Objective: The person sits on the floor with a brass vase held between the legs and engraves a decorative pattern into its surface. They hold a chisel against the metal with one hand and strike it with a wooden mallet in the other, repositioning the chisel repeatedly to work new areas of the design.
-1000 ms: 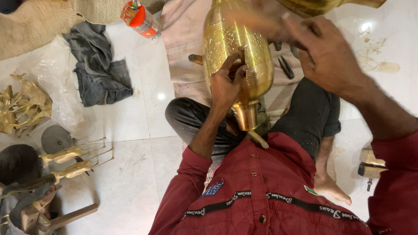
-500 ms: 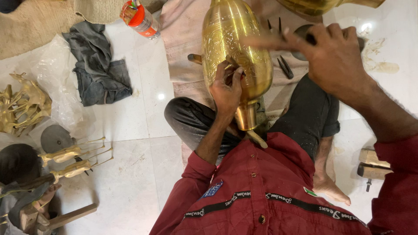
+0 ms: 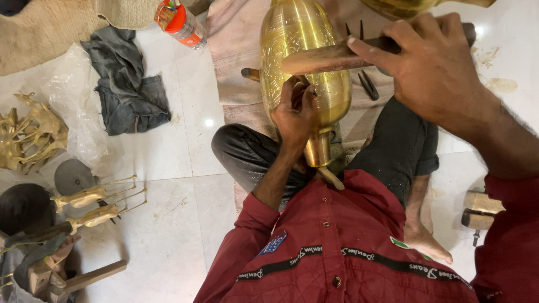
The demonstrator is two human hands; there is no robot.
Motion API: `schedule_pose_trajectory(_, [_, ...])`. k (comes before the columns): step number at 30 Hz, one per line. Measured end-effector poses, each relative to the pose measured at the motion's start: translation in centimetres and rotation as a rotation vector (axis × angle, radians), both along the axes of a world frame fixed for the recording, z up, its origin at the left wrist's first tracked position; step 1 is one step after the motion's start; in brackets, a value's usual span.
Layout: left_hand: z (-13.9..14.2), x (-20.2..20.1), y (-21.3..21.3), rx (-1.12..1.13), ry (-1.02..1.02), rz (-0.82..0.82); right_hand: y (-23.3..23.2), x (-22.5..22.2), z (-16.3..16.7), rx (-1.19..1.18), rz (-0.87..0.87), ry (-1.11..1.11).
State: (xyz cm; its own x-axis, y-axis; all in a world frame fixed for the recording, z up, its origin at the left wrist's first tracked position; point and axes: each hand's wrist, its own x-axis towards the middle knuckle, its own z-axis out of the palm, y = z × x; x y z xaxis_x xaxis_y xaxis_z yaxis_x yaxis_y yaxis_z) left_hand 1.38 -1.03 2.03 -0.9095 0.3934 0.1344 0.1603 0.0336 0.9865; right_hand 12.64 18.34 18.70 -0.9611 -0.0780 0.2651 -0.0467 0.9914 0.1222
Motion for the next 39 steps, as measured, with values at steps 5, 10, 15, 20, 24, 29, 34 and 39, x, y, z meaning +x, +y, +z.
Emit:
schedule_pose_trajectory(5, [0.2,-1.7,-0.1,-0.073,-0.015,-0.112,-0.4,0.4,-0.1,-0.167,-0.047,0.041])
schedule_pose_trajectory(10, [0.1,-4.2,0.3,-0.26,-0.075,-0.358,0.2,1.8,-2.5,-0.268,-0.126,0.08])
schedule_pose_trajectory(15, [0.1,-6.3,0.6,-0.146,0.084,-0.596,-0.5,5.8,-6.1,-0.188,-0.359,-0.006])
schedule_pose_trajectory(20, [0.9,-8.5,2.0,-0.211,0.085,-0.768,-3.1,8.5,-11.4,-0.669,-0.573,0.008])
schedule_pose_trajectory(24, [1.5,-10.6,4.6,-0.289,0.117,-1.078,-6.7,9.2,-15.4,-0.937,-0.634,0.113])
schedule_pose_trajectory(29, [2.2,-11.5,6.3,-0.447,0.192,-1.231,-8.7,9.7,-17.4,-1.091,-0.693,0.242])
schedule_pose_trajectory(34, [2.4,-11.4,6.8,-0.413,0.227,-1.287,-7.0,9.8,-16.9,-0.956,-0.666,0.213])
schedule_pose_trajectory(39, [2.0,-11.0,6.9,-0.383,0.312,-1.274,-5.5,9.3,-16.2,-1.522,-0.539,0.528])
